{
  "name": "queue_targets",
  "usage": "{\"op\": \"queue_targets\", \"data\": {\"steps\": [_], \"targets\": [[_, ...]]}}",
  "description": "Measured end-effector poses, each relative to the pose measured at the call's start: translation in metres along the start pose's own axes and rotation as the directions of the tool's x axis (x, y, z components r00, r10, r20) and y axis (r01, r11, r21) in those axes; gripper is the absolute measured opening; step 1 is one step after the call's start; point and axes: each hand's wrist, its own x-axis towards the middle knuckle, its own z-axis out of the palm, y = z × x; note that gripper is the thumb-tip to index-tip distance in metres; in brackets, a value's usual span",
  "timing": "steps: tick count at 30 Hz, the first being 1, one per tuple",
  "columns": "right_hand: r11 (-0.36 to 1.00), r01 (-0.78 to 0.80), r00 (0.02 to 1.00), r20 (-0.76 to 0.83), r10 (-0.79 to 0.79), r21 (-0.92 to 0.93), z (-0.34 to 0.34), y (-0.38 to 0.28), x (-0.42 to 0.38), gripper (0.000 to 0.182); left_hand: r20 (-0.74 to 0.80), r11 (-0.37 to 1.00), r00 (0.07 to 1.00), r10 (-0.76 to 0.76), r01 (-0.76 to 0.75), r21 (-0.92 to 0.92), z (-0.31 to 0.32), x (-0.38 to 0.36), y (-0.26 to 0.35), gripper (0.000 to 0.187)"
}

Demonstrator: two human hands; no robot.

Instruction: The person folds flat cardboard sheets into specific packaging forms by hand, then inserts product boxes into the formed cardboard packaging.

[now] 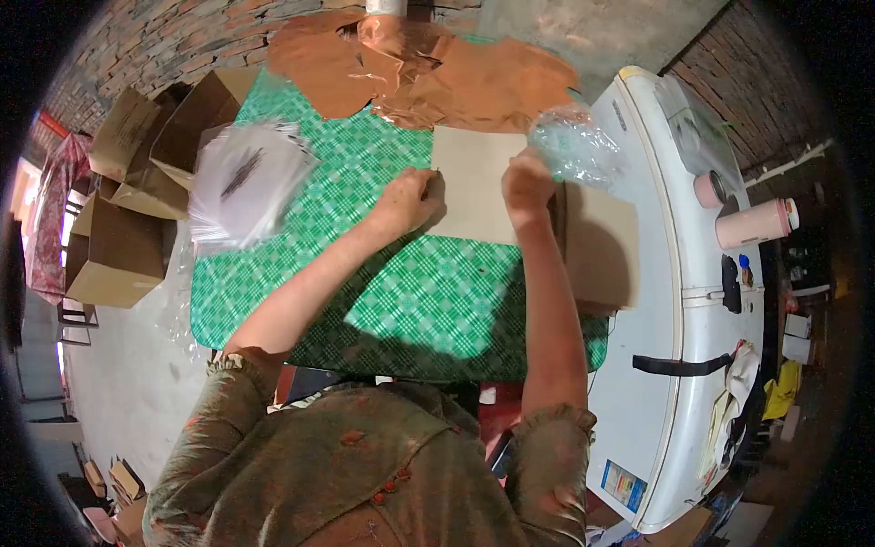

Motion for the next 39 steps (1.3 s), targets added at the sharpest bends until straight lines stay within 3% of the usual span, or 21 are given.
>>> {"op": "queue_targets", "data": {"steps": [3, 4, 6, 9, 10, 11, 12, 13, 15, 16, 19, 20, 25, 31, 34, 37, 39], "targets": [[0.993, 0.006, 1.0, 0.011, -0.005, -0.118, -0.033, -0.029, 0.0, 0.02, 0.067, 0.996, 0.994, 0.086, -0.088, 0.021, -0.012, -0.003, 0.006, 0.033], [0.991, -0.009, 1.0, -0.006, 0.008, -0.135, -0.056, -0.049, -0.001, 0.019, 0.114, 0.992, 0.993, 0.022, -0.035, 0.119, -0.016, -0.002, 0.015, 0.036], [0.99, 0.017, 1.0, -0.012, -0.019, -0.142, -0.08, -0.049, -0.007, 0.017, 0.05, 0.997, 0.996, 0.072, -0.073, 0.036, -0.023, -0.011, 0.028, 0.038], [0.871, -0.02, 0.96, 0.234, 0.154, -0.491, -0.149, -0.029, -0.019, 0.02, 0.032, 0.986, 0.99, 0.136, -0.132, -0.103, -0.022, -0.016, 0.044, 0.032], [0.906, -0.073, 0.997, -0.016, 0.072, -0.418, -0.16, -0.007, -0.035, 0.023, 0.065, 0.974, 0.985, 0.159, -0.146, -0.173, -0.02, -0.017, 0.052, 0.03], [0.938, -0.098, 0.962, -0.271, 0.005, -0.332, -0.17, 0.016, -0.05, 0.026, 0.095, 0.958, 0.978, 0.183, -0.156, -0.241, -0.017, -0.019, 0.06, 0.028], [0.866, -0.227, 0.97, -0.186, 0.158, -0.446, -0.183, 0.032, -0.059, 0.029, 0.071, 0.936, 0.972, 0.224, -0.195, -0.293, -0.008, -0.022, 0.067, 0.024], [0.76, -0.327, 0.941, -0.12, 0.317, -0.561, -0.194, 0.045, -0.066, 0.032, 0.145, 0.933, 0.965, 0.22, -0.164, -0.321, -0.002, -0.024, 0.078, 0.028], [0.729, -0.437, 0.866, -0.03, 0.498, -0.527, -0.204, 0.068, -0.084, 0.034, 0.14, 0.879, 0.927, 0.348, -0.271, -0.392, 0.027, -0.025, 0.088, 0.032], [0.704, -0.492, 0.814, 0.018, 0.581, -0.513, -0.204, 0.077, -0.093, 0.035, 0.193, 0.888, 0.919, 0.343, -0.25, -0.387, 0.038, -0.025, 0.096, 0.034], [0.753, -0.557, 0.786, 0.069, 0.614, -0.351, -0.194, 0.093, -0.112, 0.038, 0.315, 0.9, 0.883, 0.348, -0.221, -0.375, 0.066, -0.027, 0.118, 0.038], [0.787, -0.535, 0.83, -0.015, 0.558, -0.309, -0.187, 0.097, -0.118, 0.038, 0.33, 0.896, 0.87, 0.365, -0.233, -0.377, 0.074, -0.028, 0.123, 0.039], [0.847, -0.507, 0.861, -0.06, 0.504, -0.157, -0.18, 0.108, -0.125, 0.036, 0.32, 0.898, 0.873, 0.369, -0.246, -0.364, 0.092, -0.041, 0.135, 0.039], [0.881, -0.468, 0.88, -0.128, 0.457, -0.074, -0.183, 0.097, -0.127, 0.034, 0.156, 0.88, 0.929, 0.335, -0.25, -0.404, 0.105, -0.057, 0.133, 0.034], [0.898, -0.436, 0.897, -0.114, 0.428, -0.056, -0.184, 0.099, -0.131, 0.03, 0.16, 0.889, 0.941, 0.299, -0.215, -0.403, 0.104, -0.066, 0.139, 0.035], [0.908, -0.416, 0.906, -0.113, 0.408, -0.057, -0.186, 0.093, -0.135, 0.027, 0.245, 0.878, 0.945, 0.218, -0.08, -0.471, 0.094, -0.068, 0.145, 0.036], [0.918, -0.393, 0.913, -0.137, 0.384, -0.053, -0.184, 0.087, -0.137, 0.026, 0.188, 0.885, 0.96, 0.209, -0.103, -0.454, 0.095, -0.07, 0.143, 0.034]]}}
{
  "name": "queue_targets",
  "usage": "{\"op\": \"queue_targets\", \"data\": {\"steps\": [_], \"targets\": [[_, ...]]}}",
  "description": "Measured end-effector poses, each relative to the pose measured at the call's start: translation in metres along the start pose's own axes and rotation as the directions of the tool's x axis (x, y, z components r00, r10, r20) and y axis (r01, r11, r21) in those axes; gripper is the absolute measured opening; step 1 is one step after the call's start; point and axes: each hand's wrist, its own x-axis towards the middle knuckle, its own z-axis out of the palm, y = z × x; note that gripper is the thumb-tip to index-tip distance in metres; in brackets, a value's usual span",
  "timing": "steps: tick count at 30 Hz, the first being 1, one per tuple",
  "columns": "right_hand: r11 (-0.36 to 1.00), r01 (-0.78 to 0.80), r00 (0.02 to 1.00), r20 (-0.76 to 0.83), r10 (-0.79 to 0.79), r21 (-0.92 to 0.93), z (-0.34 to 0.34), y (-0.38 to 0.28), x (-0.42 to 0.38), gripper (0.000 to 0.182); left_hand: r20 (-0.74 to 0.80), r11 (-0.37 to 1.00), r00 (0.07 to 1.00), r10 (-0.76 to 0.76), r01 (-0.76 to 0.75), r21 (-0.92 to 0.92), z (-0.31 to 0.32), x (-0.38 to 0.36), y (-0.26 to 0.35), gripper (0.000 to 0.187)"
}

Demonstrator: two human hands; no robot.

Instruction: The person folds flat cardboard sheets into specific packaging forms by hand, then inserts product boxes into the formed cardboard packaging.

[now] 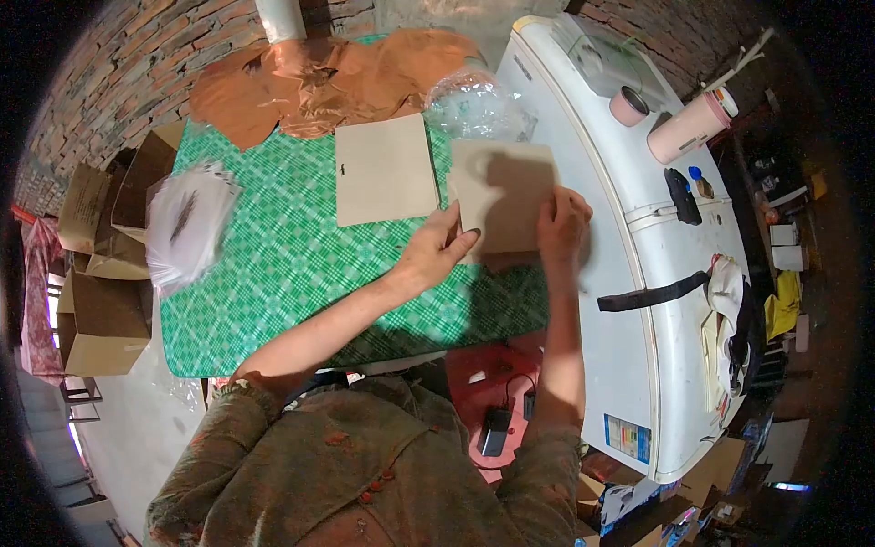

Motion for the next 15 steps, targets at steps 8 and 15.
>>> {"op": "queue_targets", "data": {"steps": [8, 15], "targets": [[0.991, 0.133, 0.99, -0.036, -0.133, -0.009, -0.002, -0.011, -0.007, 0.031, -0.028, 0.84, 0.942, -0.333, 0.283, -0.463, -0.009, 0.005, -0.005, 0.029], [0.97, 0.229, 0.971, -0.054, -0.233, -0.078, 0.001, -0.013, -0.009, 0.03, -0.071, 0.782, 0.921, -0.384, 0.283, -0.555, -0.012, 0.002, 0.0, 0.017]]}}
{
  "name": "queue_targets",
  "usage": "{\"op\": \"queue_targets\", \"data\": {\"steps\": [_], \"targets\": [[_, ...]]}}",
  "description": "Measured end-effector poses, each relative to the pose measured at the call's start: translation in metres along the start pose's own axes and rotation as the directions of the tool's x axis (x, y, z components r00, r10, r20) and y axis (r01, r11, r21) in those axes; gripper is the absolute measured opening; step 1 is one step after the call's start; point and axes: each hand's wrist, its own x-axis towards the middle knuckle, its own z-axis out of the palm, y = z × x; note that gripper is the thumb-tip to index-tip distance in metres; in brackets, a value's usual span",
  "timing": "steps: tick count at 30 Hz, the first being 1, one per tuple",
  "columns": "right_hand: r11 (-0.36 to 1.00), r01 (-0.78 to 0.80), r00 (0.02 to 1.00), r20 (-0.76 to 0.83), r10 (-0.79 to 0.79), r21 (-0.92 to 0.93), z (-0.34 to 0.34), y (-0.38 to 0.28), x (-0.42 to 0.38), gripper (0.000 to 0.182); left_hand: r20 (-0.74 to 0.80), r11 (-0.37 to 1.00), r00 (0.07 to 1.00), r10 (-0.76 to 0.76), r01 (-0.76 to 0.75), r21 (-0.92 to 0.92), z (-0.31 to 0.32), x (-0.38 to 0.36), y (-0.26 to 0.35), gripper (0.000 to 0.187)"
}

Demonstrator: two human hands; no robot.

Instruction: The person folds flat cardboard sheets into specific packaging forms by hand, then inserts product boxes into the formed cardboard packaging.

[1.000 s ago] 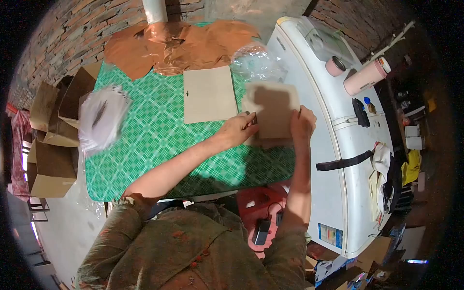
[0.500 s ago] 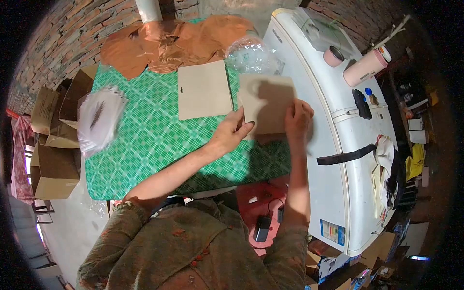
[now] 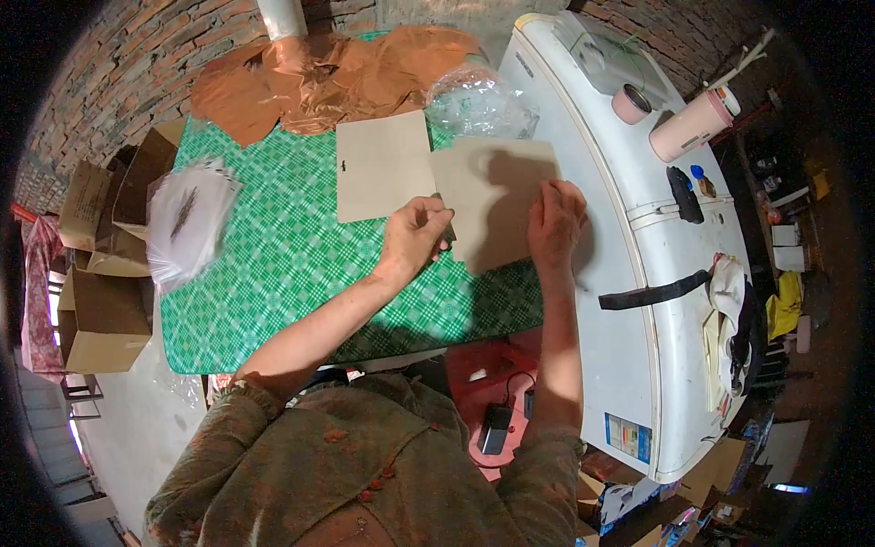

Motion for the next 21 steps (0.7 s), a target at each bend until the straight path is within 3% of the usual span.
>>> {"op": "queue_targets", "data": {"steps": [7, 13, 16, 21], "targets": [[0.998, 0.059, 0.997, 0.038, -0.06, 0.035, -0.002, -0.001, 0.0, 0.029, -0.015, 0.999, 1.0, 0.004, -0.004, 0.033, -0.004, -0.006, 0.01, 0.016], [0.998, 0.049, 0.998, 0.033, -0.051, 0.045, 0.0, 0.0, -0.001, 0.029, 0.043, 0.978, 0.983, 0.178, -0.182, 0.107, 0.0, -0.007, 0.015, 0.016], [0.998, 0.034, 0.999, 0.015, -0.035, 0.044, 0.003, 0.0, -0.001, 0.029, 0.025, 0.966, 0.982, 0.187, -0.188, 0.176, 0.002, 0.004, 0.019, 0.019], [0.999, -0.034, 0.999, -0.01, 0.034, 0.003, 0.009, -0.001, -0.001, 0.027, 0.114, 1.0, 0.993, -0.004, 0.004, -0.001, 0.004, 0.024, 0.027, 0.019]]}}
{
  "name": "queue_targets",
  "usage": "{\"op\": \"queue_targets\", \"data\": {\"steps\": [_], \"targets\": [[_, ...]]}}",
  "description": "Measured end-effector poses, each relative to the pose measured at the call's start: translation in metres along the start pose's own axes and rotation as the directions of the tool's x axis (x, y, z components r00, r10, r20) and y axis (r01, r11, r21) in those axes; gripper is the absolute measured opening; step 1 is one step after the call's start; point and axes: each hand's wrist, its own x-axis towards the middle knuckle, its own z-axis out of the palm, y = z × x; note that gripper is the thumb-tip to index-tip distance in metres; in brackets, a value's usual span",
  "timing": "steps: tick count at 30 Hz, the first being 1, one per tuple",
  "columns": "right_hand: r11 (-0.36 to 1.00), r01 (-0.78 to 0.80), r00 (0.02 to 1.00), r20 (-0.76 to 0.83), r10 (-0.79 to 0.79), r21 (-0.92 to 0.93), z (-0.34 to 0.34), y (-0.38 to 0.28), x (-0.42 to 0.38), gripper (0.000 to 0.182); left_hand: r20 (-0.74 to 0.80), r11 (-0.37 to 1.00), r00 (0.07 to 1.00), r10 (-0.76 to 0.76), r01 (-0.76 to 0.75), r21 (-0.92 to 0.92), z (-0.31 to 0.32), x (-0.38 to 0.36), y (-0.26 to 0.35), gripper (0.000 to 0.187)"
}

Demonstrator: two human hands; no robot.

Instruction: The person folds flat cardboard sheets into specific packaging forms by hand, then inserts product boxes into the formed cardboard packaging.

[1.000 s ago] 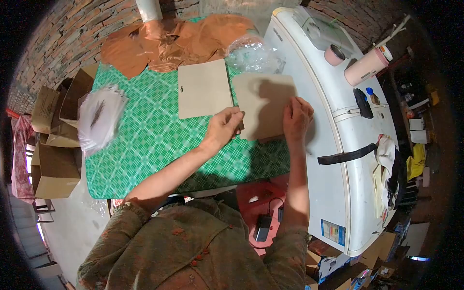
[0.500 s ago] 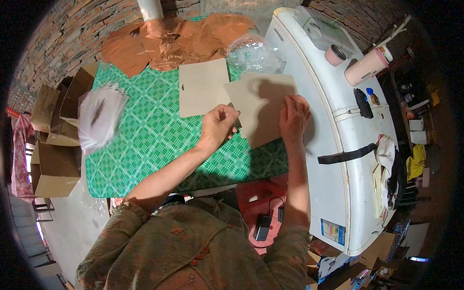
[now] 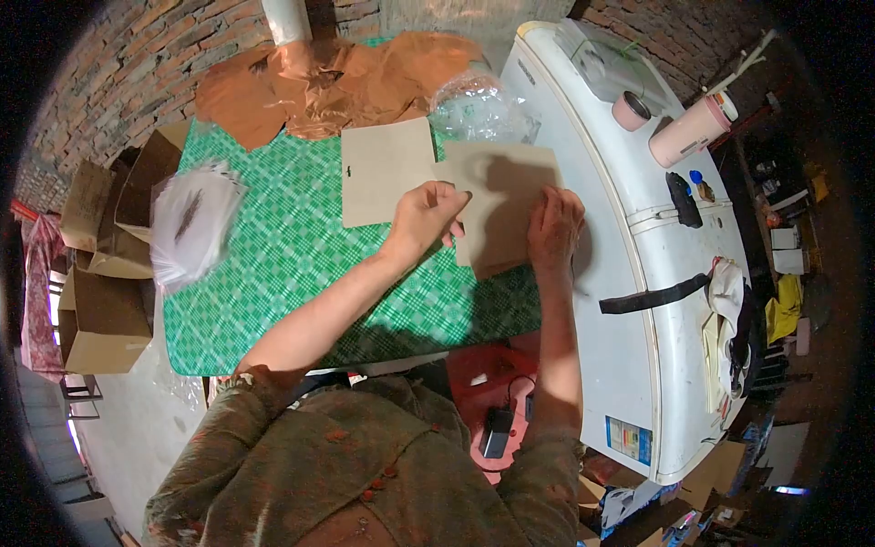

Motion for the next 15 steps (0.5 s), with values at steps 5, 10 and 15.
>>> {"op": "queue_targets", "data": {"steps": [5, 10, 15], "targets": [[0.999, 0.001, 1.0, 0.026, 0.0, -0.049, -0.001, 0.0, -0.002, 0.029, 0.095, 0.992, 0.993, -0.065, 0.054, 0.117, 0.001, 0.009, 0.001, 0.022], [0.993, 0.023, 0.992, -0.125, -0.008, 0.116, -0.01, -0.008, 0.005, 0.031, 0.104, 0.989, 0.984, 0.143, -0.145, 0.013, -0.007, 0.003, -0.002, 0.019], [0.667, -0.24, 0.96, 0.072, 0.269, 0.705, -0.063, -0.091, 0.026, 0.026, 0.029, 0.952, 0.954, 0.298, -0.299, 0.058, -0.059, -0.041, 0.04, 0.013]]}}
